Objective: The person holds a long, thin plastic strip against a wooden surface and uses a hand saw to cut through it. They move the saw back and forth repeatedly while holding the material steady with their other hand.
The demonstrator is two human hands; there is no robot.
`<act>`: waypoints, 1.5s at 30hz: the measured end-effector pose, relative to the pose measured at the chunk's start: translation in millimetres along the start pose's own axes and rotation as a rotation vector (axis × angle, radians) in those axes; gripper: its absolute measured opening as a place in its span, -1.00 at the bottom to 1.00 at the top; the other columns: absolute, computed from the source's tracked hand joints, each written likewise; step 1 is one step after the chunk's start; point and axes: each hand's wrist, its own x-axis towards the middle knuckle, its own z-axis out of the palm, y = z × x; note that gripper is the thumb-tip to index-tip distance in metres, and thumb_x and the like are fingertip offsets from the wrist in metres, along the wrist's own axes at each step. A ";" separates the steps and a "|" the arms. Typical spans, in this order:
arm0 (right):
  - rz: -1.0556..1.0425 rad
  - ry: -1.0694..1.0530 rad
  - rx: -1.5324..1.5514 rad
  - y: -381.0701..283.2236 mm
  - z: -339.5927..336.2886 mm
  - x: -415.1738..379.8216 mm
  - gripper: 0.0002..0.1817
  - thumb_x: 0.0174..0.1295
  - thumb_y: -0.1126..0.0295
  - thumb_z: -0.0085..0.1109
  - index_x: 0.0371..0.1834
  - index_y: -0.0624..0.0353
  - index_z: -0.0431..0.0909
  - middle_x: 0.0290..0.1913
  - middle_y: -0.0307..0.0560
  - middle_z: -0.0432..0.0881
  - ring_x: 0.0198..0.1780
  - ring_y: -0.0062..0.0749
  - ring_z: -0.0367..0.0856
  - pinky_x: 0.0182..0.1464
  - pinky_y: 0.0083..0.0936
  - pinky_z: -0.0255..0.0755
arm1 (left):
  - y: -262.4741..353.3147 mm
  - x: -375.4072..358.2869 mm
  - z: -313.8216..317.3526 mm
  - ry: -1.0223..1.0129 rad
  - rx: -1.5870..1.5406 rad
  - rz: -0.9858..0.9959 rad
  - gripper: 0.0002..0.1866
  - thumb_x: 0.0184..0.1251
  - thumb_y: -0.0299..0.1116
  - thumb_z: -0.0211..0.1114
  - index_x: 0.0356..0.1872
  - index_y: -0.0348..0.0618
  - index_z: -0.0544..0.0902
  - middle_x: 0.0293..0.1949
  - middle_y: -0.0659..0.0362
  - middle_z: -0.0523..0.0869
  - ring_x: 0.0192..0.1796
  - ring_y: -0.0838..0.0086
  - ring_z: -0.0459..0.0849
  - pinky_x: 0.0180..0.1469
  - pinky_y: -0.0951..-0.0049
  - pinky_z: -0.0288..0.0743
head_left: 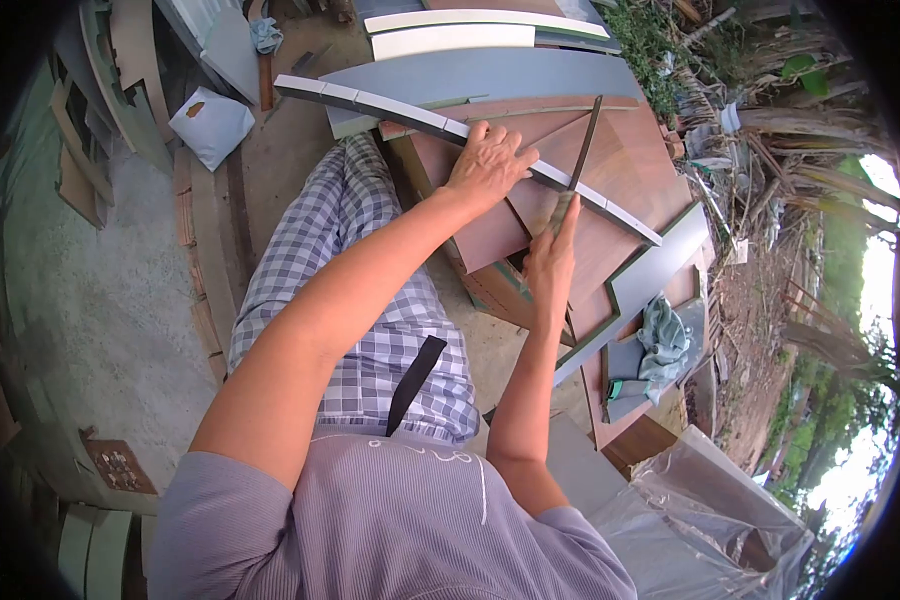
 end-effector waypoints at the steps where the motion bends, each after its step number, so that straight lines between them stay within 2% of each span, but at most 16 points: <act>1: -0.006 -0.003 -0.001 -6.3 -0.8 2.3 -0.32 0.40 0.43 -0.22 0.56 -0.07 -0.19 -0.53 0.22 0.53 -0.55 -0.03 0.51 -0.40 -0.20 0.40 | 0.0 -0.4 0.1 0.015 -0.008 0.003 -0.74 0.20 -0.16 0.32 -0.12 0.07 0.58 -0.27 0.22 0.55 -0.08 0.35 0.51 0.10 0.19 0.25; 4: 0.053 -0.016 0.085 -12.7 -2.6 2.0 -0.31 0.38 0.47 -0.21 0.56 -0.07 -0.17 -0.52 0.21 0.51 -0.57 -0.10 0.45 -0.42 -0.19 0.37 | -0.5 2.0 -0.1 0.021 -0.022 0.006 -0.74 0.19 -0.16 0.33 -0.13 0.07 0.58 -0.28 0.22 0.54 -0.09 0.36 0.51 0.10 0.20 0.25; 7: 0.053 -0.025 -0.033 21.6 9.7 -42.1 -0.29 0.37 0.48 -0.19 0.56 -0.07 -0.19 -0.32 0.31 0.61 -0.49 0.02 0.57 -0.36 -0.18 0.39 | -1.4 0.0 -0.1 0.001 -0.014 0.010 -0.73 0.18 -0.16 0.33 -0.12 0.08 0.59 -0.28 0.22 0.54 -0.09 0.36 0.51 0.09 0.20 0.25; 9: -0.182 0.099 -0.189 42.2 21.2 -74.8 -0.29 0.39 0.46 -0.23 0.58 -0.20 -0.21 -0.53 -0.03 0.47 -0.61 -0.42 0.42 -0.51 -0.39 0.39 | -0.9 0.0 -0.2 -0.001 -0.010 0.022 -0.73 0.18 -0.16 0.33 -0.12 0.08 0.59 -0.29 0.22 0.54 -0.09 0.36 0.51 0.09 0.21 0.24; 12: -0.189 0.091 -0.197 51.2 22.1 -87.5 -0.31 0.42 0.42 -0.25 0.57 -0.18 -0.22 -0.55 0.00 0.48 -0.62 -0.36 0.43 -0.49 -0.35 0.38 | 2.1 -0.9 0.1 0.041 -0.034 0.019 -0.73 0.18 -0.16 0.33 -0.12 0.08 0.59 -0.30 0.22 0.53 -0.10 0.36 0.51 0.09 0.21 0.24; 13: -0.086 0.029 -0.152 49.4 17.4 -80.6 -0.32 0.42 0.42 -0.24 0.57 -0.15 -0.21 -0.58 -0.01 0.47 -0.64 -0.36 0.41 -0.50 -0.34 0.36 | 1.4 -0.2 -0.2 0.019 -0.034 0.010 -0.74 0.19 -0.16 0.33 -0.12 0.09 0.59 -0.30 0.22 0.53 -0.10 0.36 0.51 0.09 0.21 0.24; 17: -0.089 0.042 -0.036 17.9 9.0 -17.6 -0.32 0.41 0.42 -0.23 0.57 -0.14 -0.19 -0.60 -0.02 0.44 -0.64 -0.39 0.40 -0.52 -0.35 0.35 | 1.2 1.0 -3.4 -0.015 -0.016 -0.009 -0.74 0.20 -0.16 0.32 -0.12 0.09 0.59 -0.29 0.23 0.54 -0.09 0.35 0.52 0.09 0.21 0.24; 19: 0.012 0.016 -0.072 -2.7 4.3 3.9 -0.31 0.38 0.48 -0.17 0.55 -0.03 -0.17 -0.36 0.38 0.60 -0.41 0.15 0.60 -0.28 -0.12 0.43 | 0.1 -0.4 -1.7 0.013 -0.006 -0.008 -0.74 0.20 -0.16 0.32 -0.12 0.09 0.59 -0.28 0.23 0.55 -0.09 0.35 0.52 0.09 0.21 0.24; 23: -0.002 0.001 -0.002 11.1 6.2 -10.1 -0.30 0.39 0.48 -0.17 0.56 -0.04 -0.19 -0.35 0.40 0.59 -0.43 0.14 0.60 -0.29 -0.12 0.41 | -1.7 0.2 0.3 0.003 -0.017 0.002 -0.75 0.20 -0.16 0.32 -0.13 0.09 0.58 -0.28 0.23 0.55 -0.09 0.35 0.52 0.09 0.21 0.24; 25: -0.106 0.047 -0.091 34.6 15.9 -41.3 -0.30 0.40 0.43 -0.23 0.57 -0.16 -0.22 -0.58 0.04 0.45 -0.64 -0.35 0.38 -0.51 -0.32 0.32 | -1.3 0.5 -1.1 -0.005 -0.013 0.002 -0.76 0.21 -0.16 0.31 -0.13 0.09 0.59 -0.27 0.23 0.55 -0.08 0.35 0.52 0.10 0.20 0.24; 29: 0.007 -0.032 -0.114 25.1 14.5 -85.7 -0.29 0.40 0.43 -0.23 0.57 -0.17 -0.25 -0.56 0.21 0.48 -0.59 -0.08 0.45 -0.40 -0.17 0.34 | 0.0 -0.9 -0.2 0.013 -0.012 0.002 -0.76 0.21 -0.16 0.31 -0.13 0.08 0.59 -0.27 0.23 0.56 -0.08 0.35 0.52 0.11 0.20 0.24; 33: -0.113 0.039 -0.155 28.2 17.1 -52.1 -0.29 0.40 0.44 -0.23 0.57 -0.17 -0.24 -0.55 0.22 0.48 -0.59 -0.07 0.46 -0.39 -0.17 0.36 | 0.0 0.9 0.9 0.017 -0.025 -0.010 -0.76 0.21 -0.16 0.32 -0.14 0.08 0.59 -0.28 0.23 0.56 -0.09 0.35 0.52 0.12 0.19 0.24; 35: -0.183 0.095 -0.130 23.6 17.0 -27.9 -0.29 0.39 0.44 -0.21 0.57 -0.12 -0.23 -0.55 0.17 0.47 -0.61 -0.20 0.45 -0.45 -0.23 0.35 | 0.7 0.5 -0.8 0.024 -0.005 -0.002 -0.77 0.20 -0.16 0.32 -0.15 0.08 0.60 -0.28 0.23 0.56 -0.09 0.35 0.52 0.11 0.20 0.25; 40: -0.119 0.067 -0.032 20.1 12.5 -4.5 -0.29 0.37 0.44 -0.19 0.57 -0.08 -0.20 -0.54 0.05 0.49 -0.63 -0.33 0.43 -0.51 -0.33 0.34 | -0.8 -0.5 0.0 0.021 -0.020 -0.003 -0.78 0.21 -0.17 0.31 -0.17 0.08 0.60 -0.29 0.23 0.56 -0.09 0.36 0.52 0.11 0.22 0.25; 43: -0.129 0.064 -0.061 28.2 16.5 -37.2 -0.29 0.37 0.45 -0.21 0.57 -0.12 -0.19 -0.54 0.09 0.48 -0.62 -0.25 0.43 -0.47 -0.27 0.34 | -1.0 1.3 -0.1 0.013 -0.025 -0.002 -0.78 0.21 -0.17 0.31 -0.16 0.08 0.60 -0.29 0.23 0.56 -0.09 0.36 0.52 0.11 0.22 0.25; 45: -0.140 0.045 -0.156 27.9 19.1 -66.5 -0.29 0.38 0.49 -0.19 0.56 -0.06 -0.22 -0.21 0.44 0.59 -0.37 0.20 0.60 -0.26 -0.05 0.36 | -1.6 0.2 -1.1 -0.013 -0.024 -0.001 -0.78 0.21 -0.17 0.31 -0.15 0.08 0.60 -0.29 0.23 0.56 -0.08 0.36 0.52 0.11 0.21 0.25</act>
